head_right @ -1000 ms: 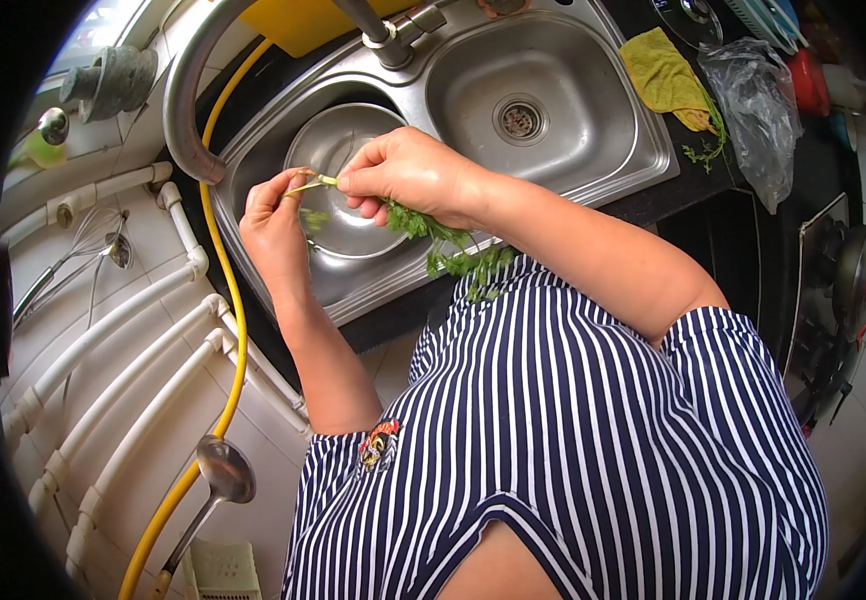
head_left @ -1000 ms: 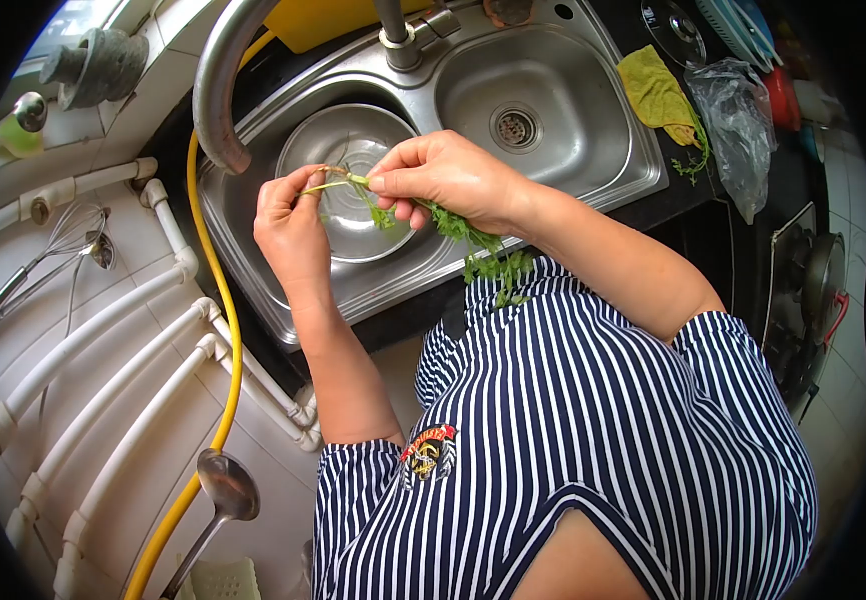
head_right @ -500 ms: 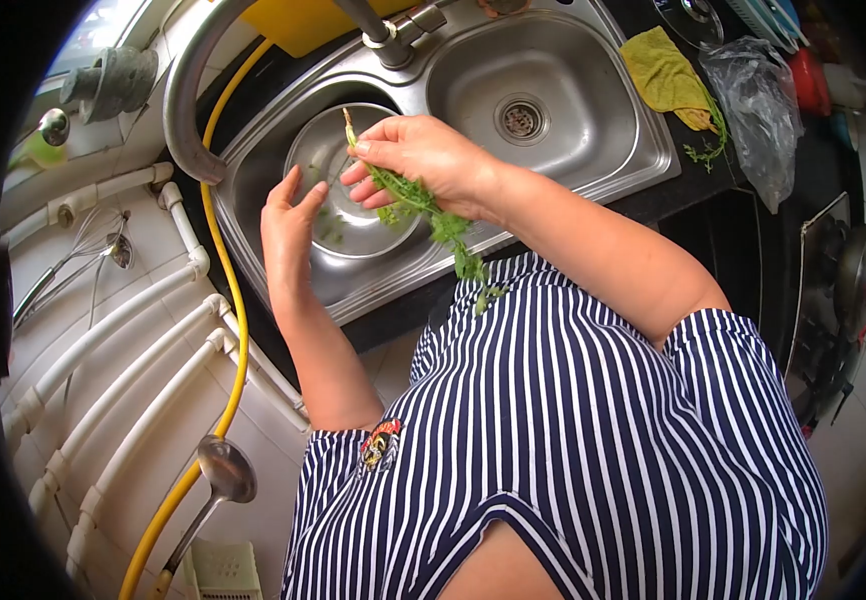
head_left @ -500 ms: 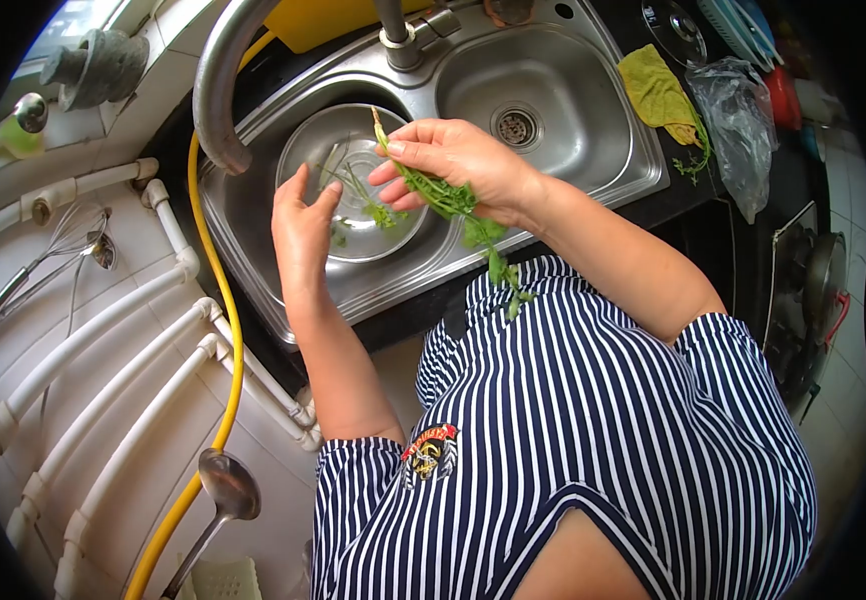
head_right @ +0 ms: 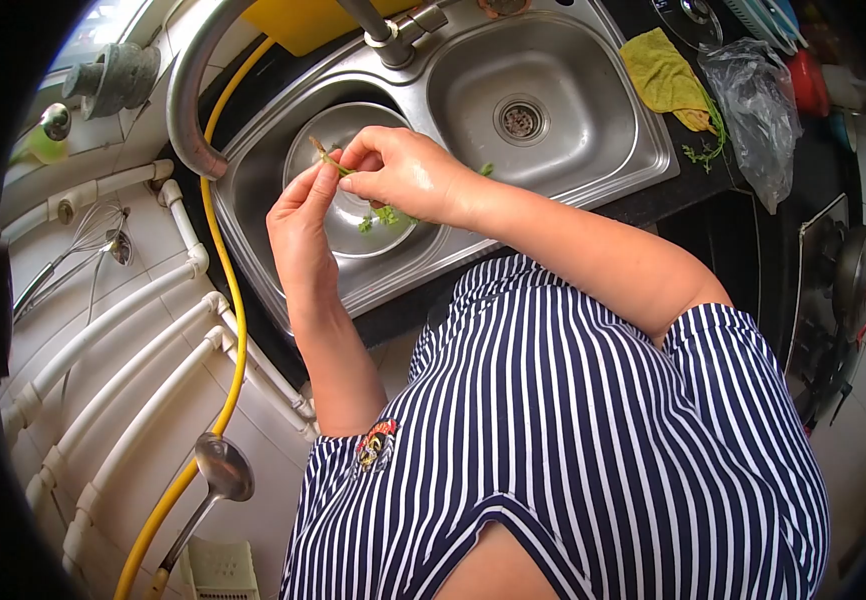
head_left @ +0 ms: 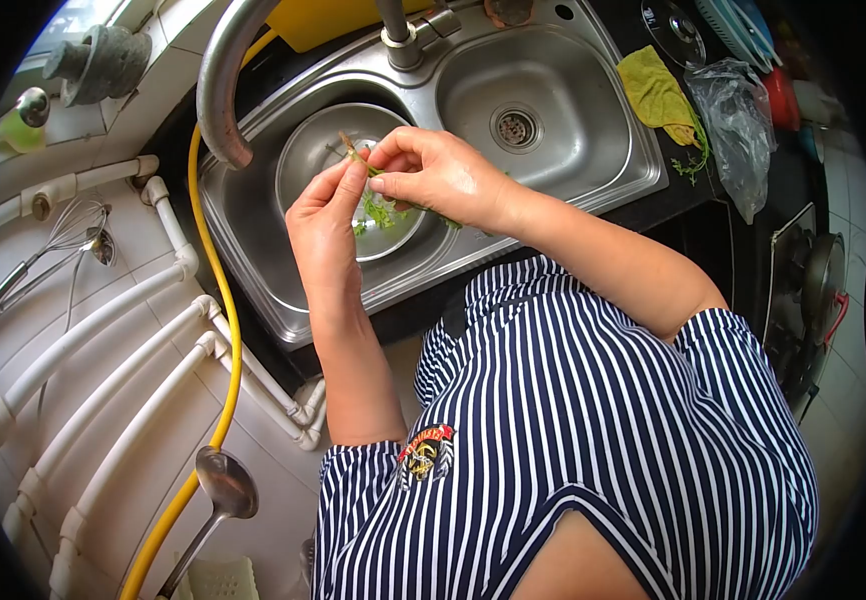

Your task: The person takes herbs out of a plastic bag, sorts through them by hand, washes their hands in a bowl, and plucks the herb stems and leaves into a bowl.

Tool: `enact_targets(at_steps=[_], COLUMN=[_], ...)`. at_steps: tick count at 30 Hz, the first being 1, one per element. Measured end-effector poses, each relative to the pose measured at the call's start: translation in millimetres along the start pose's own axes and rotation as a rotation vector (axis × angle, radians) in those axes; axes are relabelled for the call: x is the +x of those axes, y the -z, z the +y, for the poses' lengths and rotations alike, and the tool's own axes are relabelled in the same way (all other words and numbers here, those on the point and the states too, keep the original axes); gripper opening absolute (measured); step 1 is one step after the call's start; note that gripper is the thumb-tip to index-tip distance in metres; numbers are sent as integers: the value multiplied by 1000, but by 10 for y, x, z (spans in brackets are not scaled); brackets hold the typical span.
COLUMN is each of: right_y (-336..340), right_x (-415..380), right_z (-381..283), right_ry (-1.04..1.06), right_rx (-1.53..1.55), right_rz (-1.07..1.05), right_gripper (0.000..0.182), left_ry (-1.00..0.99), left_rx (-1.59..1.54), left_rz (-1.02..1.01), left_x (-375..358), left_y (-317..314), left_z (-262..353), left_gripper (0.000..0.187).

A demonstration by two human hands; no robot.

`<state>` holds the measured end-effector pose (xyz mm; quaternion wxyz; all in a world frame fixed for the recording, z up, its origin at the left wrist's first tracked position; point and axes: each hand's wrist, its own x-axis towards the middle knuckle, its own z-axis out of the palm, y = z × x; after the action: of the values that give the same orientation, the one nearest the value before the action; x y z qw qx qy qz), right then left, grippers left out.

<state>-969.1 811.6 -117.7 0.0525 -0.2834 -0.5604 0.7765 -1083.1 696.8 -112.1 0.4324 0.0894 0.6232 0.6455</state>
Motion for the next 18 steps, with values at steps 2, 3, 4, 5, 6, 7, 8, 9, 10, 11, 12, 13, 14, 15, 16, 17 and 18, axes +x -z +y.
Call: enact_targets(at_steps=[2, 3, 4, 5, 6, 7, 8, 9, 10, 11, 12, 13, 14, 15, 16, 17, 18], right_y=[1, -7, -12, -11, -6, 2, 11, 17, 20, 18, 17, 17, 14, 10, 6, 7, 10], right_x=[-19, -40, -51, -46, -38, -36, -44, -54, -60, -60, -60, -61, -62, -62, -62, -59, -54], right_z=[-6, -14, -19, -2, 30, 45, 29, 3, -10, -10, -8, -7, -8, -10, -12, -14, -18], right_ry=[9, 5, 2, 3, 78, 154, 155, 128, 102, 103, 83, 63, 63, 83, 103, 103, 116], right_rx=[-75, -59, -42, -42, -125, -210, -210, -232, -254, -254, -253, -253, -253, -258, -263, -263, -299], right_rz=[24, 42, 59, 59, 85, 113, 115, 106, 97, 97, 90, 84, 84, 104, 123, 123, 142], right_gripper=[19, 17, 16, 16, 16, 15, 15, 16, 17, 17, 17, 17, 17, 17, 17, 17, 17], left_ry=[-13, -37, -61, -62, -69, -76, -77, -70, -64, -64, -59, -53, -53, -91, -129, -129, -147], left_rx=[39, 45, 51, 52, 38, 25, 24, 17, 11, 11, 67, 122, 122, 213, 305, 305, 355], left_rz=[1, -18, -37, -37, -53, -70, -72, -87, -101, -101, -93, -85, -84, -37, 11, 11, 31], left_x=[-16, -19, -21, -14, -1, 10, 14, 14, 13, 12, 10, 8, 3, -3, -12, -27, -46], left_y=[-9, -10, -9, 5, 27, 40, 45, 50, 56, 63, 68, 70, 64, 49, 33, 11, -15], left_z=[1, -5, -12, -28, -54, -73, -83, -90, -91, -86, -81, -77, -70, -58, -45, -22, 5], left_gripper=[19, 19, 18, 18, 17, 17, 17, 16, 16, 16, 17, 18, 18, 19, 19, 19, 19])
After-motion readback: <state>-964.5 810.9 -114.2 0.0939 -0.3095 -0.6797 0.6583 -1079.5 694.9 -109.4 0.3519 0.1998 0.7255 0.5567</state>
